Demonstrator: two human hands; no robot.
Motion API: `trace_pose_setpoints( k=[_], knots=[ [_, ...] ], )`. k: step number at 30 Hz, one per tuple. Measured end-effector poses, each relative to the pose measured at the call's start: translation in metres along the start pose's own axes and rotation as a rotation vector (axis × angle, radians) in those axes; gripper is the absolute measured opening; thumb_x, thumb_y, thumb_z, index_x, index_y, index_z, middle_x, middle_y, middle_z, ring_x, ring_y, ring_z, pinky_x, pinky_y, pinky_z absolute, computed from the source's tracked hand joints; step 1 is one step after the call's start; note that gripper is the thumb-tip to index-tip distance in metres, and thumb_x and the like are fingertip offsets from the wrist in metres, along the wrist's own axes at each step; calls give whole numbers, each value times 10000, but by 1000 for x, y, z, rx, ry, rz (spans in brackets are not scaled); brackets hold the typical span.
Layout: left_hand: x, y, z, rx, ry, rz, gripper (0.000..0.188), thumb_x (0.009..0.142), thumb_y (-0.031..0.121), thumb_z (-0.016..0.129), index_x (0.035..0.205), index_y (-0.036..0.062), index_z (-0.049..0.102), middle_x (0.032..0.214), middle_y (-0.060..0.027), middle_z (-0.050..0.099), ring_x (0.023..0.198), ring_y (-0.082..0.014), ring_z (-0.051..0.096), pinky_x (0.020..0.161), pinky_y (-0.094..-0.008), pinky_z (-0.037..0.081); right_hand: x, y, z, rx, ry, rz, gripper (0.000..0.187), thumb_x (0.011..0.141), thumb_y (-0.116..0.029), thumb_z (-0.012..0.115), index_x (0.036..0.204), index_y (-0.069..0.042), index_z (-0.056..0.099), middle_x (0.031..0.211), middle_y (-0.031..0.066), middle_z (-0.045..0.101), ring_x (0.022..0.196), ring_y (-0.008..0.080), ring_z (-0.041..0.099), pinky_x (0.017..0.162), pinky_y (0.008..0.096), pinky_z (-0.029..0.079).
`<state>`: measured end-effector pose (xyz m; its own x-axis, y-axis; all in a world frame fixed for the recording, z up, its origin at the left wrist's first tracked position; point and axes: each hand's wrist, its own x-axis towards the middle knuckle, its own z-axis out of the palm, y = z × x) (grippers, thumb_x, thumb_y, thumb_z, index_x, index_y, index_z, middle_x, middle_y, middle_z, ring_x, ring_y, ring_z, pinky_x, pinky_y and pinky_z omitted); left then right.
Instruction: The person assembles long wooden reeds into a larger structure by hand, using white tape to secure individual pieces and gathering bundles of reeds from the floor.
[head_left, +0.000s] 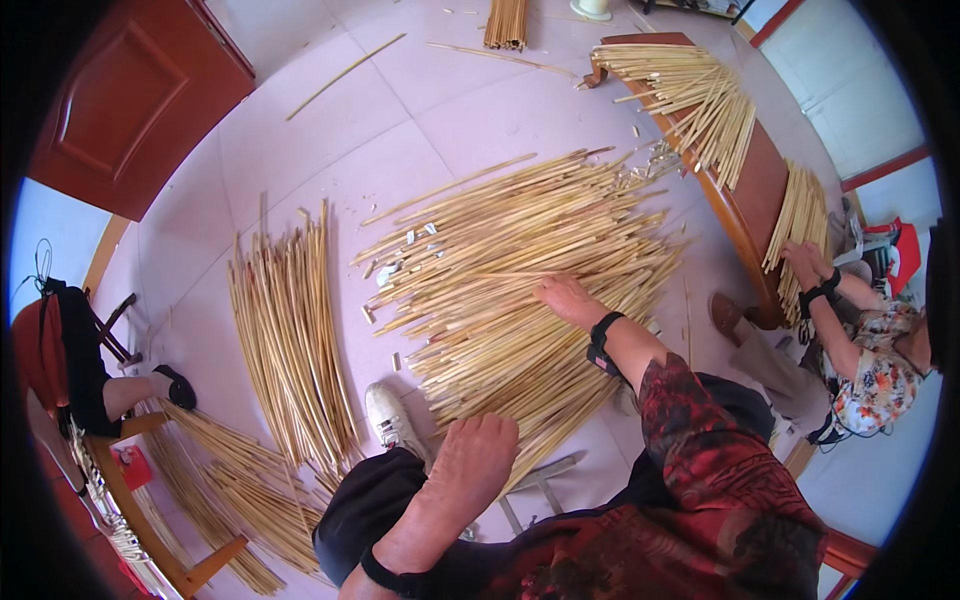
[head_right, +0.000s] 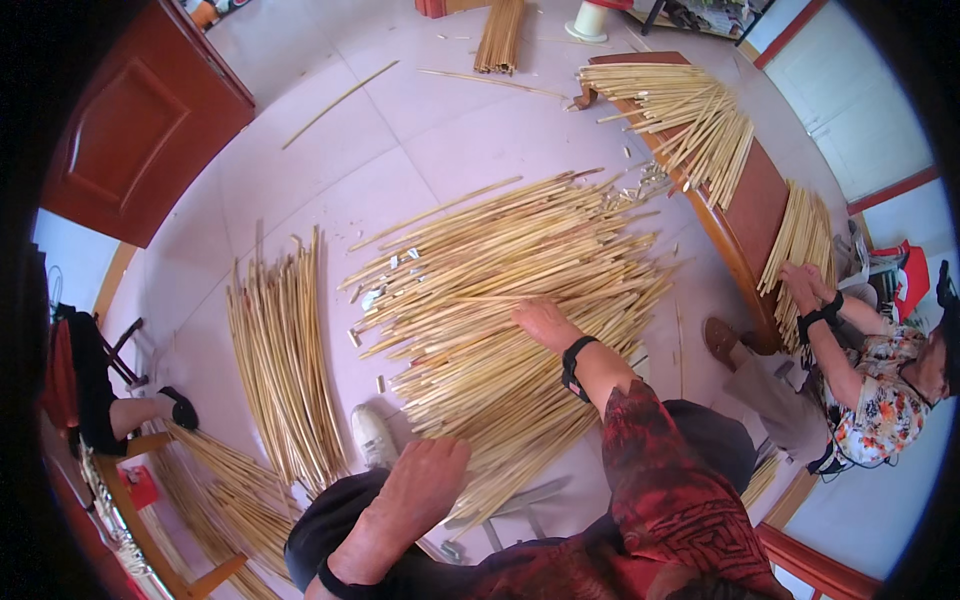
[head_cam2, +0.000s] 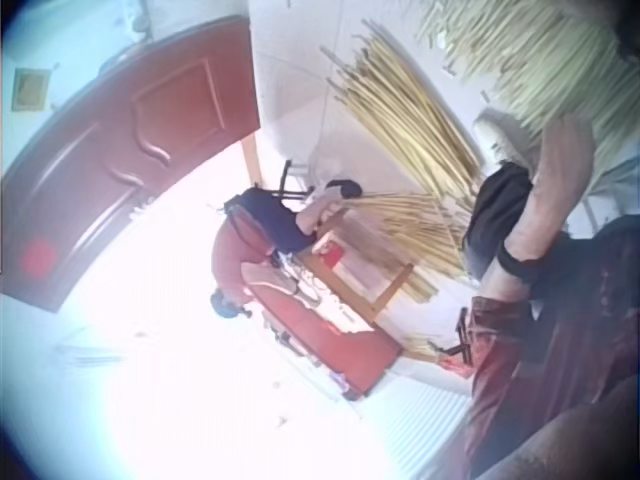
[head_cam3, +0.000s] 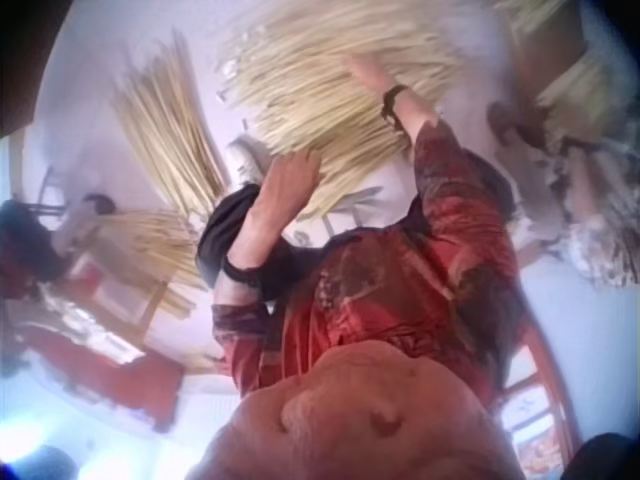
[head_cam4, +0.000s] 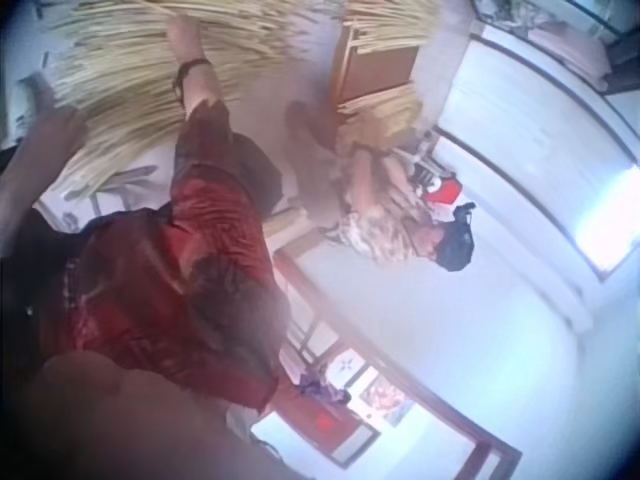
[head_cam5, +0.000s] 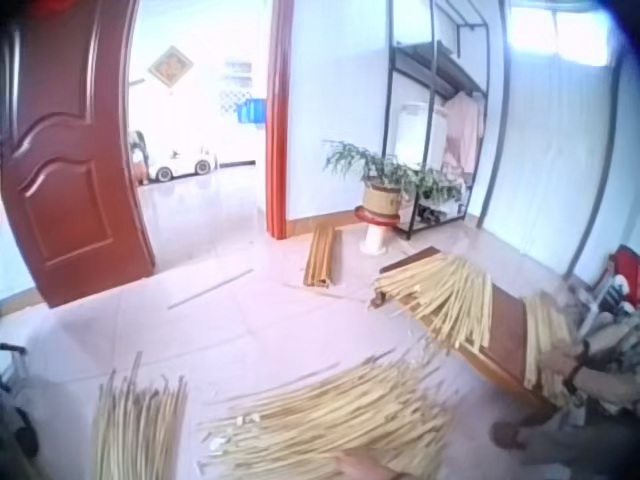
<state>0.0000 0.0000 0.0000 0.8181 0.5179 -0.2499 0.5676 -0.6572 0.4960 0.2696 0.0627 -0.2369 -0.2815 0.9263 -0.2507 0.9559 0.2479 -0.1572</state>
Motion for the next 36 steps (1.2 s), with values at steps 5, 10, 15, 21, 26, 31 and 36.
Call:
trace_pose_setpoints(
  k=[5,10,15,21,26,31,36],
  knots=[
    [-8,11,4,-70,2,31,140,702,134,547,760,42,460,725,-97,493,710,-258,520,645,-361,407,-18,-6,-6,-15,-116,-90,136,751,-86,442,833,-55,546,872,137,526,879,294,516,784,409,396],
    [-7,9,0,-49,-16,21,177,683,137,584,760,38,458,722,-99,485,712,-262,518,640,-358,404,64,-1,-28,62,52,-44,142,747,-78,446,838,-44,550,861,125,537,865,276,517,767,379,415],
    [-5,3,2,-32,22,23,115,636,91,498,737,52,461,670,-52,465,647,-186,500,595,-298,385,129,1,-17,-18,219,58,148,743,-79,458,842,-50,564,885,112,545,865,256,521,751,351,432],
    [0,-2,-8,-44,1,-40,116,645,106,492,739,49,455,684,-65,452,664,-188,481,593,-296,373,155,8,-9,-52,148,124,153,754,-84,457,843,-68,581,910,98,548,881,258,532,744,350,445],
    [1,-4,-7,-55,-25,-51,117,651,116,488,738,45,455,693,-67,448,674,-191,474,593,-296,368,161,3,-11,1,135,142,167,751,-71,457,876,-70,568,925,119,524,863,269,535,729,364,451],
    [1,-4,-5,-24,-14,-43,122,649,119,486,741,44,459,694,-68,447,679,-191,473,593,-300,367,167,2,-10,38,160,149,205,736,-45,473,926,-71,545,934,135,503,853,278,532,733,373,451],
    [2,-4,-3,-26,-31,-58,127,650,120,486,748,42,464,698,-68,442,682,-191,470,596,-303,363,171,0,-8,50,181,153,190,735,-29,478,913,-58,535,930,127,508,873,269,534,709,357,466]
  ],
)
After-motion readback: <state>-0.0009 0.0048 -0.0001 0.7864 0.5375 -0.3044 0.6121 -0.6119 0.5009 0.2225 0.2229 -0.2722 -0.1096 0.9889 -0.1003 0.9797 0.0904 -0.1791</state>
